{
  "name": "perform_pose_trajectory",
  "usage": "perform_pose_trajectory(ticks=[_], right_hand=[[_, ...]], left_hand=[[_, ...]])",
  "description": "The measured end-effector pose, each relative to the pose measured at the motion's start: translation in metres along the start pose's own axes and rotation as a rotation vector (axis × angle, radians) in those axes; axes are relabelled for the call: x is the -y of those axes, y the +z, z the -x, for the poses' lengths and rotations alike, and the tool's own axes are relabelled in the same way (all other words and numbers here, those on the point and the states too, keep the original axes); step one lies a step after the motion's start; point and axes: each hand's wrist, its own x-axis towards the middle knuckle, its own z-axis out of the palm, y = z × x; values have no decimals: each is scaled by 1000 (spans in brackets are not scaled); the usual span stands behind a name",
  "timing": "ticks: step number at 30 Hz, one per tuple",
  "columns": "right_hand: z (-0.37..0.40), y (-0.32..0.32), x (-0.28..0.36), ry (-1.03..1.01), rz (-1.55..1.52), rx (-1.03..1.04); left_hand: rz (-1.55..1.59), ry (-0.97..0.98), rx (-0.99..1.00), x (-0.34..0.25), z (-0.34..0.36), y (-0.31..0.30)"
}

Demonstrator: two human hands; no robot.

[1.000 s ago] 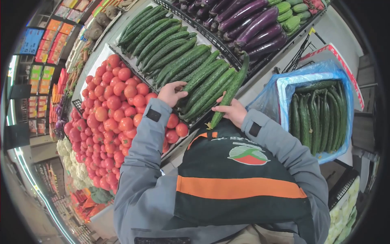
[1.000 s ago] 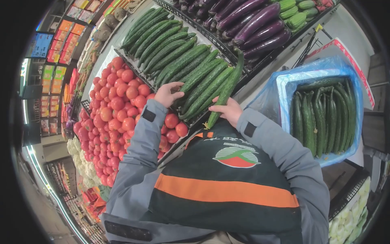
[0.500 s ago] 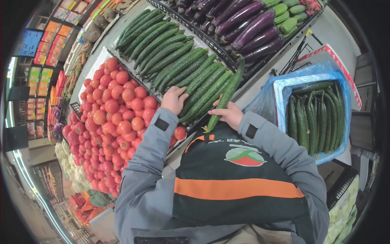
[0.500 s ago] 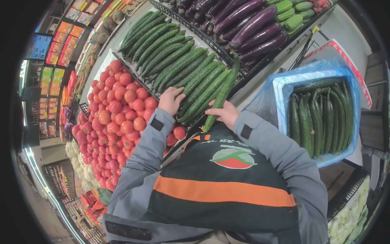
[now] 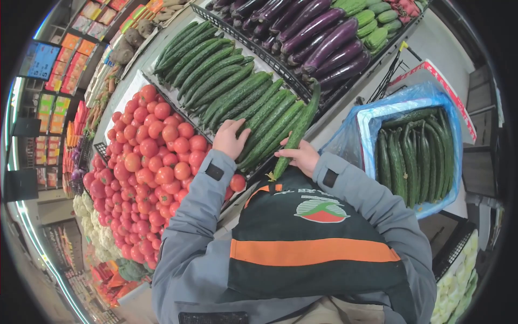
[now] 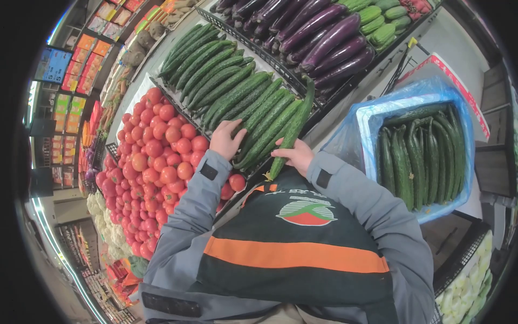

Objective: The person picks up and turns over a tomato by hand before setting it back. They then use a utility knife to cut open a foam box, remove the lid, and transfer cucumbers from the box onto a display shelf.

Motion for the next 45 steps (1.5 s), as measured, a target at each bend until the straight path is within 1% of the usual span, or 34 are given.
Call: perform_pose_trajectory(ticks=[3, 6, 9, 12, 15, 18, 24, 27, 30, 33, 34, 36, 39, 40, 42, 43, 45], right_hand=[[3, -1, 1, -6, -4, -9], [5, -2, 2, -14, -22, -17], [5, -4, 0, -7, -10, -40], [7, -3, 1, -5, 2, -41], [4, -3, -1, -13, 6, -66], [7, -1, 1, -6, -9, -53], [9, -1, 1, 3, -4, -87], [9, -3, -1, -9, -14, -112], [12, -3, 1, -4, -5, -150], [22, -7, 9, -30, 78, -135], [24, -6, 12, -64, 97, -152], [27, -4, 18, -206, 170, -212], [30, 4, 41, -259, 329, -277], [25, 4, 50, -300, 363, -253], [16, 6, 64, -461, 470, -182], [13, 6, 76, -474, 554, -175], [6, 5, 101, -544, 868, -177]], left_hand=[[-15, 100, -6, -3, -1, 8], [-66, 113, -49, 3, -2, 24], [-26, 41, 31, -4, 0, 16], [31, 42, 16, -2, 1, 10], [-5, 27, 79, 3, 0, 13], [9, 51, 21, 7, -2, 20], [67, 30, -1, 11, -3, 22], [60, -41, 129, -7, -3, 7], [12, -25, 122, 1, -5, 14], [75, -17, 34, 1, -5, 8], [97, -9, 2, 3, -5, 6], [173, 23, -127, 10, -3, 1], [283, -97, -117, 14, 1, -17], [332, -136, -147, 20, 0, -20], [531, -266, -240, 35, 2, -25], [587, -291, -285, 33, 4, -35], [806, -350, -445, 30, 6, -55]])
